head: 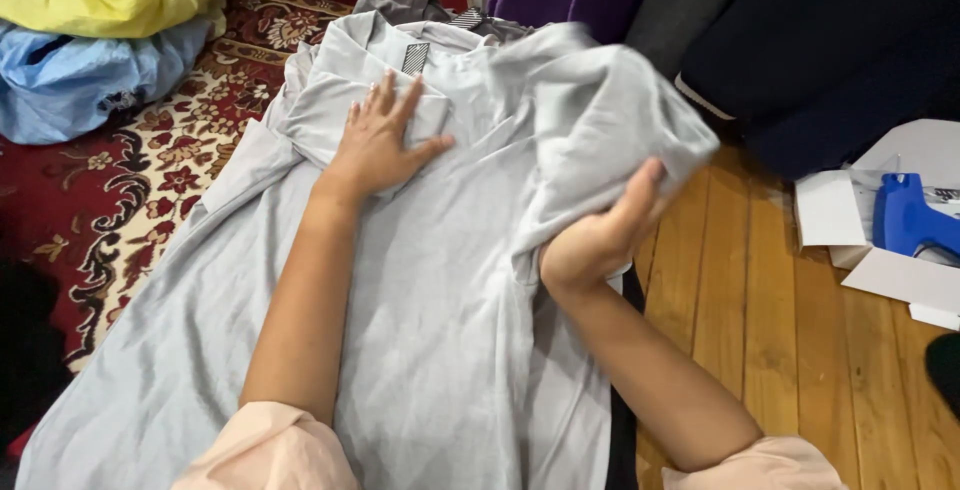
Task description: The person folds a white shirt and a grey shirt on a wooden table. They use a blue hot glue gun to attach a small rectangular tag to the collar area of each shirt before folding them.
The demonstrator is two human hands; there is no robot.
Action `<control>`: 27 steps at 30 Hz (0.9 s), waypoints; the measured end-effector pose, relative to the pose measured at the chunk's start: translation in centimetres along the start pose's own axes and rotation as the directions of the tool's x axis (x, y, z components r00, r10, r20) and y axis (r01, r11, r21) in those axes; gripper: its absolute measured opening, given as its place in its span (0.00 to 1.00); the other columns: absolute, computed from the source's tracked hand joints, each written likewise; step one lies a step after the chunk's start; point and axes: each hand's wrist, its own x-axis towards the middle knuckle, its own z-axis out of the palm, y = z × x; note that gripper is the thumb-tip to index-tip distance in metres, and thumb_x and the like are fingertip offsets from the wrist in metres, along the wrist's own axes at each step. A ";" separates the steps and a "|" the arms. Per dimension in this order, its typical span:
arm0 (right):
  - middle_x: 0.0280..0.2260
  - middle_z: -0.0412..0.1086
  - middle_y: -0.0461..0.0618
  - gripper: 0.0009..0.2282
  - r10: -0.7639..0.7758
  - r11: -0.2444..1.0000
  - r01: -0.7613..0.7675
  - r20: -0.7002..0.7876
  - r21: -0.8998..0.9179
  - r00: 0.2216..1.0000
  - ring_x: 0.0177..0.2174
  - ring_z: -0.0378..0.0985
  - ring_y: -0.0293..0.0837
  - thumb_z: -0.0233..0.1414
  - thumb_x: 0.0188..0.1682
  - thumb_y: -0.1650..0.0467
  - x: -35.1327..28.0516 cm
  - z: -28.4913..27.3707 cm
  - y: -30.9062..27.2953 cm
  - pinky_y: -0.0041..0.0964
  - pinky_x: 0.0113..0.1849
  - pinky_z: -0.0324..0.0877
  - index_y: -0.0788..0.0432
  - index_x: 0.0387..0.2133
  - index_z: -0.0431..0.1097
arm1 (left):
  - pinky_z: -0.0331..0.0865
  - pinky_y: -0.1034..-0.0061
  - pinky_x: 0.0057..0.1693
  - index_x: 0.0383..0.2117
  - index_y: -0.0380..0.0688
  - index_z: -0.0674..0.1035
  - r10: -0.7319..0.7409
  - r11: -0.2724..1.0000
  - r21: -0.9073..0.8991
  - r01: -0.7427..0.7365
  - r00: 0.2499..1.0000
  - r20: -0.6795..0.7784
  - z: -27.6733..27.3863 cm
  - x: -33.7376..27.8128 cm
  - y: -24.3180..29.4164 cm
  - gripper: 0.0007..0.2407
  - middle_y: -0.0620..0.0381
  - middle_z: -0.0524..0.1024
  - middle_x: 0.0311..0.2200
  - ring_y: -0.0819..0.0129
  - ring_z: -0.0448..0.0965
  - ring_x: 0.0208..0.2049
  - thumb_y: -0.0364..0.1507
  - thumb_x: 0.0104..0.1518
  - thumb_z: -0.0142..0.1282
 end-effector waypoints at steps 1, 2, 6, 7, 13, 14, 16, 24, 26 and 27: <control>0.59 0.61 0.65 0.17 -0.001 1.000 0.001 0.001 -0.002 1.000 0.59 0.65 0.51 0.53 0.58 0.66 -0.1 -0.4 0.7 0.45 0.65 0.52 0.61 0.57 0.67 | 0.46 0.38 0.71 0.72 0.56 0.58 0.000 1.000 -0.002 0.000 1.000 0.000 1.1 0.9 -0.8 0.39 0.35 0.49 0.72 0.34 0.50 0.71 0.58 0.56 0.51; 0.60 0.60 0.66 0.17 -0.014 0.999 0.017 0.088 -0.040 0.996 0.60 0.64 0.53 0.52 0.58 0.67 -0.2 -0.9 1.3 0.46 0.65 0.51 0.63 0.58 0.65 | 0.60 0.48 0.62 0.57 0.55 0.71 0.045 0.999 -0.019 -0.049 0.981 -0.187 2.1 1.9 -1.5 0.25 0.45 0.62 0.60 0.42 0.65 0.60 0.55 0.62 0.50; 0.61 0.57 0.72 0.19 -0.030 0.981 0.107 0.414 -0.163 0.910 0.62 0.58 0.58 0.49 0.60 0.70 -0.4 -2.9 5.9 0.50 0.66 0.48 0.70 0.60 0.60 | 0.75 0.74 0.40 0.28 0.68 0.88 -0.205 0.765 -0.610 0.208 0.976 0.075 -1.4 0.2 5.2 0.34 0.61 0.80 0.17 0.66 0.82 0.28 0.67 0.54 0.24; 0.61 0.57 0.72 0.19 -0.033 0.981 0.109 0.412 -0.162 0.910 0.62 0.58 0.58 0.49 0.60 0.70 -0.5 -3.2 6.6 0.50 0.66 0.48 0.70 0.60 0.60 | 0.75 0.74 0.40 0.28 0.68 0.88 -0.202 0.766 -0.610 0.205 0.977 0.074 -0.1 0.8 5.4 0.34 0.61 0.80 0.17 0.66 0.82 0.28 0.67 0.54 0.24; 0.43 0.71 0.79 0.20 0.202 0.896 0.255 0.845 -0.363 0.494 0.48 0.75 0.67 0.50 0.56 0.68 -1.1 -2.9 5.2 0.55 0.48 0.71 0.78 0.53 0.63 | 0.80 0.56 0.48 0.53 0.42 0.79 0.041 0.101 -0.915 0.390 0.918 0.395 2.2 1.4 5.8 0.38 0.46 0.82 0.48 0.51 0.85 0.43 0.62 0.47 0.53; 0.30 0.71 0.65 0.12 0.236 0.868 0.329 0.892 -0.372 0.386 0.36 0.77 0.58 0.51 0.54 0.67 -0.7 -2.9 5.3 0.48 0.37 0.71 0.66 0.42 0.66 | 0.80 0.64 0.42 0.48 0.40 0.82 -0.044 0.136 -0.946 0.293 0.956 0.290 2.9 2.0 4.7 0.24 0.50 0.83 0.40 0.59 0.85 0.36 0.44 0.47 0.62; 0.18 0.71 0.51 0.07 0.277 0.837 0.402 0.921 -0.371 0.272 0.23 0.79 0.49 0.51 0.53 0.65 0.0 -2.6 5.1 0.42 0.27 0.71 0.55 0.30 0.69 | 0.80 0.72 0.37 0.42 0.39 0.84 -0.128 0.178 -0.964 0.197 0.976 0.176 3.3 3.0 2.4 0.15 0.54 0.83 0.32 0.67 0.84 0.30 0.25 0.48 0.70; 0.34 0.80 0.58 0.13 0.608 0.765 0.352 0.784 -0.539 -0.121 0.24 0.80 0.46 0.53 0.50 0.59 3.4 -1.0 0.7 0.42 0.30 0.75 0.55 0.37 0.74 | 0.77 0.84 0.31 0.53 0.46 0.74 -0.371 0.450 -0.884 0.124 0.927 -0.059 1.5 2.9 -5.3 0.20 0.63 0.79 0.28 0.76 0.81 0.26 0.22 0.52 0.63; 0.34 0.81 0.55 0.12 0.579 0.748 0.421 0.815 -0.513 -0.036 0.25 0.81 0.46 0.55 0.49 0.60 4.9 -1.1 2.0 0.40 0.29 0.74 0.55 0.37 0.75 | 0.74 0.83 0.30 0.52 0.49 0.75 -0.419 0.521 -0.834 0.183 0.906 -0.064 3.1 3.6 -6.4 0.20 0.63 0.81 0.28 0.76 0.80 0.26 0.29 0.52 0.67; 0.34 0.81 0.53 0.12 0.536 0.724 0.487 0.843 -0.489 0.048 0.27 0.82 0.46 0.58 0.49 0.60 5.7 -1.0 2.7 0.38 0.28 0.74 0.54 0.37 0.76 | 0.71 0.82 0.30 0.51 0.53 0.75 -0.465 0.585 -0.774 0.243 0.882 -0.074 3.9 4.0 -7.0 0.21 0.63 0.83 0.28 0.76 0.80 0.25 0.36 0.53 0.70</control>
